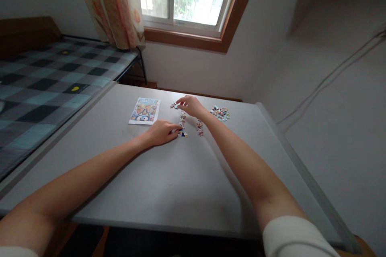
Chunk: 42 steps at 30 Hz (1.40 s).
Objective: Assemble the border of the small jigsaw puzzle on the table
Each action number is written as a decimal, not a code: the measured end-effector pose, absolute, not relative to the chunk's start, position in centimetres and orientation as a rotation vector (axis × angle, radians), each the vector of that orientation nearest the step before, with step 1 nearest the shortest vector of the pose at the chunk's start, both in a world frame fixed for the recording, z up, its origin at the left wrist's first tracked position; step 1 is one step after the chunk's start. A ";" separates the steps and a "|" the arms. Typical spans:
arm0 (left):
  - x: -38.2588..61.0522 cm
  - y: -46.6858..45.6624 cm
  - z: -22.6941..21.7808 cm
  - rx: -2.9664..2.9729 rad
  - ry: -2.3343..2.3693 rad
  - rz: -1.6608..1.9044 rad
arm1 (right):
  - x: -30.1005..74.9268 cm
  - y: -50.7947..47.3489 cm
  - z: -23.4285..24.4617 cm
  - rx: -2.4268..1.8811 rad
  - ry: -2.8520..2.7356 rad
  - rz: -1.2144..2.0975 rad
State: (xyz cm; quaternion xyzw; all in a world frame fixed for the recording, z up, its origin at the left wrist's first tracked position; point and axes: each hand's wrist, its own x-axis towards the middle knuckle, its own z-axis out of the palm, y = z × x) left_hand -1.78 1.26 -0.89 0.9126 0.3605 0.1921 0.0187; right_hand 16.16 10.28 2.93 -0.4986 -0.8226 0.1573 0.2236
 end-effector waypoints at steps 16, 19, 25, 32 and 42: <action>-1.7 1.3 -1.0 2.822 1.116 0.583 | 13.0 14.0 1.3 -1.544 -2.372 0.404; -1.7 1.3 -1.0 2.824 1.123 0.578 | 13.0 14.1 1.2 -1.501 -2.365 0.393; -1.6 1.3 -1.0 2.810 1.112 0.602 | 13.1 12.5 1.9 -1.352 -2.182 0.603; -1.6 1.1 -0.7 2.809 1.128 0.582 | 17.1 6.6 3.8 -1.091 -1.873 0.925; -1.8 1.2 -0.9 2.804 1.124 0.596 | 21.1 -0.4 0.9 -1.277 -1.856 0.570</action>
